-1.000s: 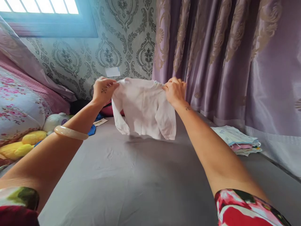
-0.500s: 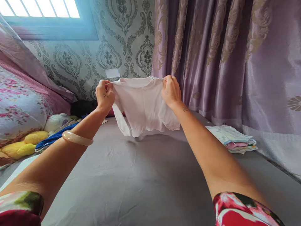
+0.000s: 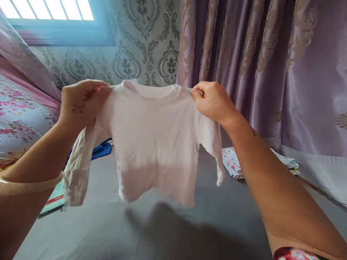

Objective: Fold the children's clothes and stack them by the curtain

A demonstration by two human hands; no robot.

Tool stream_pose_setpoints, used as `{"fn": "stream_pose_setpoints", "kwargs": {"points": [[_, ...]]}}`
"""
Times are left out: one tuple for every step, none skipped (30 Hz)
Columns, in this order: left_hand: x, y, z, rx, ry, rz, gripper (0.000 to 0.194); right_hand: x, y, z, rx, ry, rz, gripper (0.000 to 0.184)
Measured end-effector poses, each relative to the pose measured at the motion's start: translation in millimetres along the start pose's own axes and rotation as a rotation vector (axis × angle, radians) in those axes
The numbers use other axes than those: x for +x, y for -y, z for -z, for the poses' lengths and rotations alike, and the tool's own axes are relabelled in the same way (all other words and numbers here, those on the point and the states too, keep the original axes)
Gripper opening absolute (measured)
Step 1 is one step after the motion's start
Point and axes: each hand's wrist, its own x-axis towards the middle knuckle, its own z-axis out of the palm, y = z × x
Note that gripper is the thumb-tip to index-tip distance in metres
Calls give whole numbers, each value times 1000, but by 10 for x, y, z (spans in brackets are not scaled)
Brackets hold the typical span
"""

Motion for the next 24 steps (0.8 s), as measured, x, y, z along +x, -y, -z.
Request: {"fn": "stream_pose_setpoints", "kwargs": {"points": [[3, 84, -59, 0, 87, 52, 27, 16, -64, -86, 16, 70, -32, 21], [-20, 186, -145, 11, 192, 88, 31, 21, -145, -201, 27, 147, -59, 22], [-71, 303, -254, 26, 306, 118, 34, 10, -237, -343, 27, 224, -78, 22], [-152, 429, -382, 25, 445, 143, 35, -22, -337, -504, 12, 313, -91, 21], [-262, 556, -526, 29, 570, 164, 35, -76, -437, -679, -18, 410, -110, 21], [-397, 675, -679, 48, 692, 182, 33, -153, -534, -860, -53, 507, -134, 21], [-553, 781, -837, 88, 795, 204, 30, -253, -621, -1042, -82, 610, -157, 21], [-721, 867, -991, 149, 893, 240, 26, -372, -695, -1219, -102, 698, -178, 22], [-895, 931, -1138, 234, 982, 298, 22, -504, -754, -1385, -129, 760, -208, 23], [-1067, 972, -1272, 328, 1046, 376, 19, -642, -796, -1539, -149, 805, -241, 23], [-1231, 992, -1390, 378, 1045, 422, 20, -781, -824, -1678, -165, 827, -272, 24], [-1381, 996, -1490, 407, 1043, 452, 23, -913, -842, -1801, -179, 835, -293, 25], [-1513, 989, -1574, 443, 1031, 487, 27, -1033, -852, -1908, -191, 842, -300, 26], [-1626, 976, -1640, 473, 1020, 517, 30, -1137, -860, -1999, -215, 833, -312, 27], [-1719, 962, -1691, 493, 1011, 537, 32, -1224, -869, -2078, -232, 829, -318, 27], [-1794, 952, -1729, 510, 1003, 552, 33, -1292, -881, -2144, -243, 824, -318, 28], [-1852, 950, -1754, 524, 998, 556, 33, -1342, -899, -2200, -251, 817, -315, 28], [-1895, 959, -1769, 535, 996, 547, 33, -1377, -922, -2248, -254, 815, -310, 28], [-1926, 979, -1776, 543, 999, 529, 33, -1396, -949, -2290, -255, 814, -303, 29], [-1946, 1011, -1776, 546, 1006, 502, 33, -1404, -979, -2326, -258, 816, -296, 29], [-1956, 1054, -1771, 543, 1019, 471, 32, -1402, -1009, -2358, -262, 822, -286, 29], [-1958, 1107, -1763, 534, 1040, 440, 32, -1392, -1039, -2388, -266, 830, -272, 30], [-1952, 1167, -1752, 519, 1065, 410, 32, -1376, -1068, -2416, -269, 839, -257, 30], [-1939, 1233, -1741, 505, 1089, 380, 32, -1355, -1093, -2443, -270, 849, -238, 30]]}}
